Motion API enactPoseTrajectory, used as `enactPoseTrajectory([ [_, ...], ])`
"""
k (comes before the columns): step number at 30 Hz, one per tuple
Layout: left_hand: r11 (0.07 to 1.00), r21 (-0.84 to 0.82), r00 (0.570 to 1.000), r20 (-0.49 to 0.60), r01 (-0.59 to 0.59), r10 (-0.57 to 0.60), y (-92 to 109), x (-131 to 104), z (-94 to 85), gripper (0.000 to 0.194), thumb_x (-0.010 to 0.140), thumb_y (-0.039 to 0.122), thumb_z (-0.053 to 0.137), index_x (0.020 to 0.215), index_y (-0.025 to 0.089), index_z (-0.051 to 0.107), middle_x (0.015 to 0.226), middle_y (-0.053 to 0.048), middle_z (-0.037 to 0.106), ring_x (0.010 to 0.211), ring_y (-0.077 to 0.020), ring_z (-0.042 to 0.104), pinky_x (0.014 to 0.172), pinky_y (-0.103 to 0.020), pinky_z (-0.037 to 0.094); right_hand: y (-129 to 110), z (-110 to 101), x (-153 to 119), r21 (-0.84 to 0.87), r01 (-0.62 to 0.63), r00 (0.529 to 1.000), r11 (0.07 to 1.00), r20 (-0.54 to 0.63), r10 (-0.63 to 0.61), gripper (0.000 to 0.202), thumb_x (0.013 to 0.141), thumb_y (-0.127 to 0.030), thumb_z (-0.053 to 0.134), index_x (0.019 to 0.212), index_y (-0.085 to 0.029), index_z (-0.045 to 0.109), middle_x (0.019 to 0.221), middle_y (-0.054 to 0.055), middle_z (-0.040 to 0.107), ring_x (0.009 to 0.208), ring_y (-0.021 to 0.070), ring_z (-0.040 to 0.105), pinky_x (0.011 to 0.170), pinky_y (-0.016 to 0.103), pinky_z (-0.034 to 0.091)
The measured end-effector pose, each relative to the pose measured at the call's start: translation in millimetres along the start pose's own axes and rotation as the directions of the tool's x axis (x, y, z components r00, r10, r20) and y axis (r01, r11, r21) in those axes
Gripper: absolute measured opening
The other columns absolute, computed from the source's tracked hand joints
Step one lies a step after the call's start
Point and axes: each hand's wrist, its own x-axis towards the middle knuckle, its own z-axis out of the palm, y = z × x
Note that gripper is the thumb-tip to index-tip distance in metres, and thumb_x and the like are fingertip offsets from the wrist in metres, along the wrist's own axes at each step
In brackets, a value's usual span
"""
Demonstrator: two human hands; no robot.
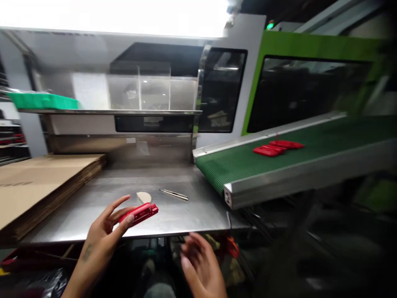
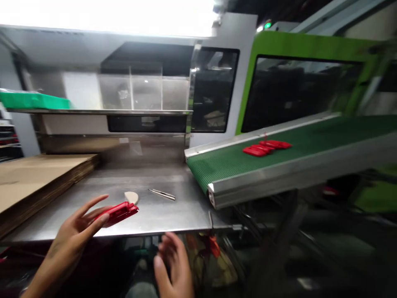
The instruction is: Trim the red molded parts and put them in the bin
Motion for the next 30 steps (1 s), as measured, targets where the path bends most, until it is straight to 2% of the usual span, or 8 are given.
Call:
enactPoseTrajectory([
  [4, 0.973, -0.189, 0.99, 0.066, 0.135, -0.124, 16, -51, 15.9, 0.061, 0.068, 0.046, 0.078, 0.125, 0.035, 0.057, 0.125, -0.005, 0.066, 0.115, -0.0345, 0.06, 0.103, -0.048, 0.046, -65, 17, 8, 0.09, -0.137, 0.824, 0.986, 0.563, 0.063, 0.083, 0.071, -0.05, 0.076, 0.141, -0.031, 0.035, 0.147, 0.008, 0.04, 0.131, 0.0244, 0.044, 0.11, 0.04, 0.037],
  [6, 0.975, -0.18, 0.991, 0.071, 0.127, -0.116, 10, -67, 15.4, 0.053, 0.066, 0.044, 0.08, 0.115, 0.034, 0.064, 0.125, -0.004, 0.066, 0.123, -0.0352, 0.053, 0.111, -0.049, 0.037, -79, 22, 2, 0.168, -0.272, 0.765, 0.948, 0.635, 0.108, 0.074, 0.068, -0.043, 0.08, 0.131, -0.025, 0.046, 0.132, 0.01, 0.054, 0.118, 0.0254, 0.055, 0.104, 0.042, 0.042],
  [8, 0.966, -0.252, 0.998, -0.004, 0.063, -0.066, -1, -78, 16.2, 0.058, 0.063, 0.04, 0.083, 0.117, 0.039, 0.062, 0.132, 0.0, 0.061, 0.13, -0.0338, 0.046, 0.115, -0.048, 0.032, -76, 32, -11, 0.245, -0.274, 0.794, 0.93, 0.603, 0.075, 0.057, 0.068, -0.035, 0.081, 0.116, -0.023, 0.053, 0.128, 0.01, 0.055, 0.114, 0.0269, 0.058, 0.098, 0.041, 0.046],
  [12, 0.717, -0.67, 0.967, 0.007, 0.192, -0.253, -24, -90, 28.3, 0.063, 0.078, 0.059, 0.062, 0.137, 0.049, 0.04, 0.144, 0.002, 0.05, 0.134, -0.0325, 0.042, 0.105, -0.052, 0.044, -36, 57, -49, 0.071, 0.111, 0.923, 0.991, 0.362, -0.129, 0.046, 0.07, -0.027, 0.075, 0.11, -0.028, 0.052, 0.144, 0.008, 0.036, 0.128, 0.03, 0.045, 0.1, 0.043, 0.045],
  [17, 0.268, -0.922, 0.859, 0.117, 0.281, -0.498, -35, -86, 29.2, 0.049, 0.089, 0.058, 0.042, 0.132, 0.036, 0.051, 0.12, -0.006, 0.068, 0.123, -0.0313, 0.055, 0.1, -0.052, 0.047, -22, 67, -67, -0.332, 0.499, 0.812, 0.8, 0.502, -0.298, 0.034, 0.078, -0.05, 0.067, 0.107, -0.035, 0.058, 0.139, 0.003, 0.039, 0.13, 0.0334, 0.032, 0.108, 0.053, 0.025],
  [22, 0.153, -0.971, 0.91, 0.107, 0.182, -0.4, -31, -83, 0.3, 0.036, 0.092, 0.048, 0.043, 0.111, 0.027, 0.063, 0.101, -0.01, 0.072, 0.101, -0.0361, 0.067, 0.095, -0.059, 0.045, -39, 108, 28, -0.617, 0.38, 0.912, 0.689, 0.375, -0.167, 0.031, 0.095, -0.044, 0.039, 0.111, -0.023, 0.056, 0.12, 0.007, 0.051, 0.108, 0.0185, 0.052, 0.095, 0.034, 0.043],
  [26, 0.209, -0.962, 0.942, 0.1, 0.173, -0.319, -26, -89, -10.4, 0.039, 0.093, 0.049, 0.038, 0.111, 0.023, 0.06, 0.095, -0.013, 0.072, 0.091, -0.0388, 0.069, 0.085, -0.06, 0.048, -7, 179, 120, -0.812, 0.278, 0.943, 0.513, 0.334, 0.018, 0.031, 0.085, -0.031, 0.06, 0.112, -0.015, 0.056, 0.122, 0.011, 0.051, 0.112, 0.0242, 0.05, 0.099, 0.048, 0.041],
  [30, 0.258, -0.958, 0.926, 0.018, 0.123, -0.376, -22, -94, -16.1, 0.042, 0.093, 0.053, 0.037, 0.112, 0.02, 0.055, 0.094, -0.015, 0.071, 0.088, -0.0391, 0.068, 0.075, -0.054, 0.052, 19, 206, 141, -0.877, 0.263, 0.929, 0.401, 0.343, 0.141, 0.022, 0.082, -0.028, 0.066, 0.099, -0.015, 0.06, 0.118, 0.008, 0.056, 0.113, 0.0242, 0.051, 0.1, 0.05, 0.04],
])
